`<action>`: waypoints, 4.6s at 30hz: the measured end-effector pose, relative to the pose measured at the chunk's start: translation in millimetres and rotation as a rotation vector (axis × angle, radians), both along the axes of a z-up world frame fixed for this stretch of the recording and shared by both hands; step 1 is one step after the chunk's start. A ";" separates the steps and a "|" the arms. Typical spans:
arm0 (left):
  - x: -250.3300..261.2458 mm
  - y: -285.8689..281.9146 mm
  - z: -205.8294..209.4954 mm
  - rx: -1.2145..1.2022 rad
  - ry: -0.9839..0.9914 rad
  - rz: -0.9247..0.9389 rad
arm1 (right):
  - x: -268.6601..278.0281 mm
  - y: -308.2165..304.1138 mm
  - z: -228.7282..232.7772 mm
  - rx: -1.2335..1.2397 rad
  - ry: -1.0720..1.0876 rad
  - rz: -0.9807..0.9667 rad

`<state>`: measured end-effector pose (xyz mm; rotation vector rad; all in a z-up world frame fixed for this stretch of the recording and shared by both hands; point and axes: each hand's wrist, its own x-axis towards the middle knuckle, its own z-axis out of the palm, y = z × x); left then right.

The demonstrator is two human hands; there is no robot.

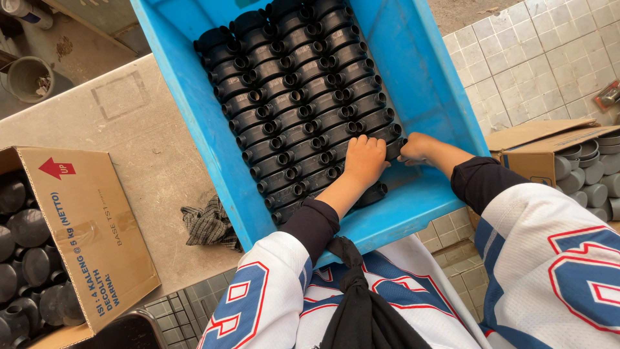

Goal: The person picks black plastic parts from a cardboard box, wipes each one with a cloth, and places them into a blue crate. The person repeats this process for several parts, handling them one at a time.

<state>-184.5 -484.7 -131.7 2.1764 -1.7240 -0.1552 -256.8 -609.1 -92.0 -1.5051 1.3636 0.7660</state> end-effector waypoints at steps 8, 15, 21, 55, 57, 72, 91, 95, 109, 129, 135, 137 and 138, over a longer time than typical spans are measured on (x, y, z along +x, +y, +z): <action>7.1 5.4 -4.5 0.121 0.031 -0.036 | -3.4 -3.2 -7.3 -0.029 0.004 0.063; 9.8 6.7 -6.3 0.105 0.051 -0.038 | -7.0 -8.2 -17.5 -0.058 0.034 0.105; 25.5 12.3 -0.8 0.057 0.089 -0.025 | -9.9 -10.6 -21.0 -0.032 -0.009 0.069; 173.3 237.3 148.9 -0.419 1.018 0.594 | 189.6 189.0 126.8 0.446 -0.805 0.062; 196.4 293.7 141.2 -0.499 1.128 0.707 | 224.3 247.4 132.4 0.484 -0.769 0.075; 327.2 643.9 90.5 -0.041 0.907 1.217 | 424.1 603.3 24.8 0.495 -0.548 0.531; 307.5 674.6 119.9 0.240 1.223 0.809 | 389.3 604.5 44.7 0.282 -0.190 0.937; 305.7 658.3 103.5 -0.075 1.084 0.983 | 386.0 571.6 78.0 0.405 -0.459 0.645; 212.4 480.9 86.2 -0.751 2.563 0.998 | 253.6 424.7 -13.7 -0.201 -1.007 0.024; 152.9 423.9 -2.1 -1.096 2.510 0.813 | 256.5 407.9 7.1 -0.418 -1.133 0.407; 153.6 428.1 5.7 -1.131 2.487 1.022 | 236.7 437.5 35.6 -0.830 -1.467 0.556; 167.1 421.6 10.7 -1.130 2.496 0.964 | 223.1 456.1 27.1 -0.844 -1.542 0.580; 171.7 420.5 13.9 -1.147 2.502 0.932 | 215.5 467.3 22.9 -0.832 -1.616 0.614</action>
